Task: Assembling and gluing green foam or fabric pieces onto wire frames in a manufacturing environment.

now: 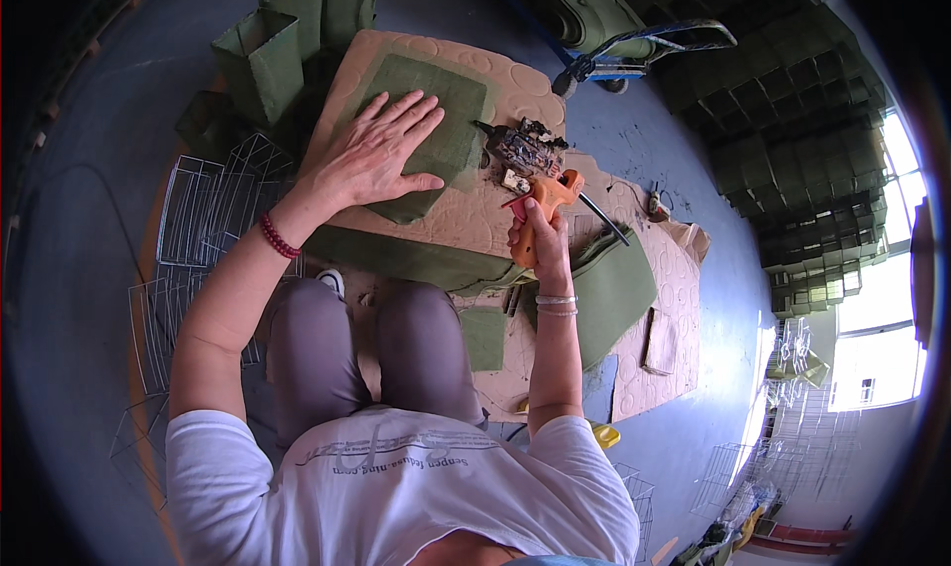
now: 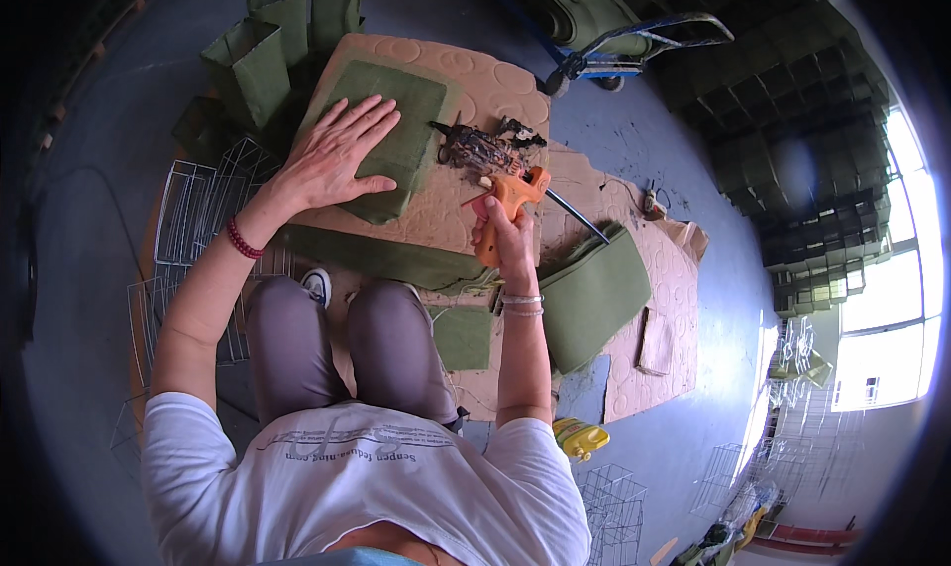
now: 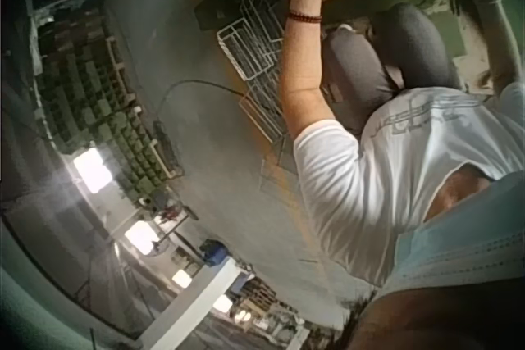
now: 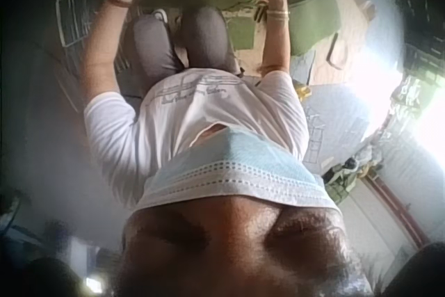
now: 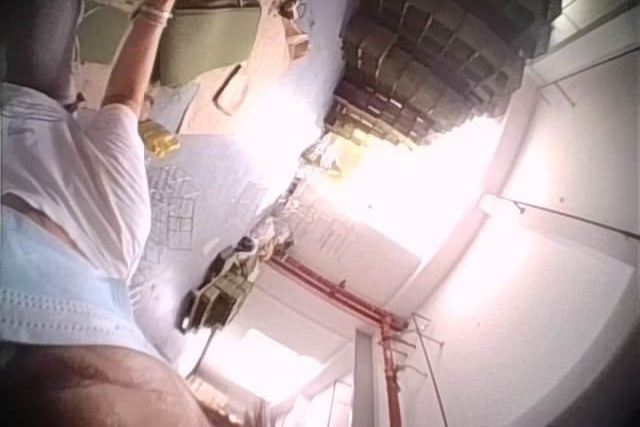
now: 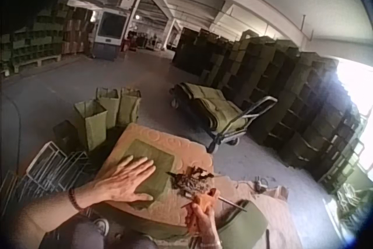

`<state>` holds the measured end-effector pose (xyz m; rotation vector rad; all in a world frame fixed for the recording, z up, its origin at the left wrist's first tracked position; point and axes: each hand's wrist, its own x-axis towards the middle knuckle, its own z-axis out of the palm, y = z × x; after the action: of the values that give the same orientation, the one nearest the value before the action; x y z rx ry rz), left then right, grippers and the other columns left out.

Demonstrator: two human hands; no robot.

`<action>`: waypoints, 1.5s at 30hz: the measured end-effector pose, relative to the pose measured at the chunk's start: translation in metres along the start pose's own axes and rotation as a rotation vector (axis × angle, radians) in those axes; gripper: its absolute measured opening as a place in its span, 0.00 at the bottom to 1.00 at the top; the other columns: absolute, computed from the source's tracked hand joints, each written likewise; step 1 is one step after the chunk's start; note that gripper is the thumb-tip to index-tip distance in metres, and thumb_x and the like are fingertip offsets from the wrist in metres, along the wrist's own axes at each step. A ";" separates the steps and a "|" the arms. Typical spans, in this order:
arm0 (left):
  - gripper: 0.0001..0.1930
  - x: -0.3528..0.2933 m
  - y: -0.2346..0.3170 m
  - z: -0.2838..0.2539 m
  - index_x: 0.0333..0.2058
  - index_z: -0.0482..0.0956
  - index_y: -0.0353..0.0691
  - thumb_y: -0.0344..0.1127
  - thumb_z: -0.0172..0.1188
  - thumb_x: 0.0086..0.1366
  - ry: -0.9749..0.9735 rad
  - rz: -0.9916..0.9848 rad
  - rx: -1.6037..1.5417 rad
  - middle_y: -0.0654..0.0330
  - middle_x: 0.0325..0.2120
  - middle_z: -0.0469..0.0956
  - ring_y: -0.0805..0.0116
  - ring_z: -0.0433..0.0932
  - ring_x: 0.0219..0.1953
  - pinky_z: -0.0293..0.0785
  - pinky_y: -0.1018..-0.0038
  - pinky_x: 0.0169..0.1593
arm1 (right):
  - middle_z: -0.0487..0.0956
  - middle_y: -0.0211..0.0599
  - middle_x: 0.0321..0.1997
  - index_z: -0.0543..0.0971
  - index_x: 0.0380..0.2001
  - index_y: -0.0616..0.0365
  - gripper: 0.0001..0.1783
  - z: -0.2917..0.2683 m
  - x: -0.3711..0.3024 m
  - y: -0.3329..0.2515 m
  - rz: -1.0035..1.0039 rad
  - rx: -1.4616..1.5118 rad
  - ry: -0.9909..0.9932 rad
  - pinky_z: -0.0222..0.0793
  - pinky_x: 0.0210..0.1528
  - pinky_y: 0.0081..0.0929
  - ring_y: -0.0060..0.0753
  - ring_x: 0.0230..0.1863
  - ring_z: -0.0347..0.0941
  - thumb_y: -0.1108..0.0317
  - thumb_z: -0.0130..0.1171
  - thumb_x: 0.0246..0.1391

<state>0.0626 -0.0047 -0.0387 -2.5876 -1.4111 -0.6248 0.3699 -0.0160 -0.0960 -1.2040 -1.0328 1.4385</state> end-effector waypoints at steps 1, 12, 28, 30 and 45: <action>0.46 0.000 0.000 0.000 0.66 0.55 0.39 0.68 0.49 0.60 0.001 -0.001 0.002 0.53 0.67 0.55 0.58 0.50 0.70 0.43 0.56 0.71 | 0.74 0.33 0.22 0.72 0.31 0.57 0.15 0.001 0.002 -0.001 -0.001 0.000 -0.002 0.71 0.20 0.29 0.30 0.18 0.71 0.57 0.60 0.59; 0.47 0.000 0.001 -0.001 0.66 0.55 0.39 0.67 0.53 0.58 0.003 0.002 -0.016 0.53 0.67 0.55 0.58 0.50 0.70 0.43 0.56 0.71 | 0.74 0.32 0.21 0.73 0.30 0.57 0.15 0.004 0.031 -0.013 -0.035 -0.002 -0.010 0.71 0.20 0.29 0.28 0.18 0.71 0.57 0.60 0.59; 0.47 0.002 -0.001 0.003 0.65 0.57 0.37 0.72 0.46 0.60 0.020 -0.005 0.002 0.53 0.66 0.57 0.59 0.51 0.70 0.43 0.56 0.71 | 0.74 0.33 0.21 0.73 0.31 0.56 0.15 0.004 0.039 -0.019 -0.036 -0.018 -0.052 0.71 0.20 0.29 0.28 0.18 0.71 0.56 0.59 0.59; 0.47 0.002 -0.002 0.003 0.65 0.57 0.37 0.71 0.46 0.60 0.009 -0.008 0.007 0.53 0.66 0.57 0.59 0.51 0.70 0.43 0.56 0.71 | 0.74 0.33 0.21 0.73 0.31 0.56 0.15 0.005 0.031 -0.021 -0.005 -0.017 -0.066 0.70 0.20 0.29 0.29 0.18 0.71 0.56 0.59 0.59; 0.47 0.002 -0.002 0.002 0.66 0.53 0.35 0.69 0.47 0.61 -0.038 -0.020 0.040 0.54 0.68 0.54 0.60 0.48 0.71 0.41 0.58 0.72 | 0.74 0.31 0.23 0.72 0.36 0.57 0.14 -0.010 -0.004 -0.006 0.074 -0.009 -0.120 0.72 0.21 0.27 0.27 0.19 0.72 0.58 0.61 0.58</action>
<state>0.0628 -0.0011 -0.0396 -2.5708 -1.4465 -0.5467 0.3806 -0.0182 -0.0913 -1.1845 -1.0864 1.5812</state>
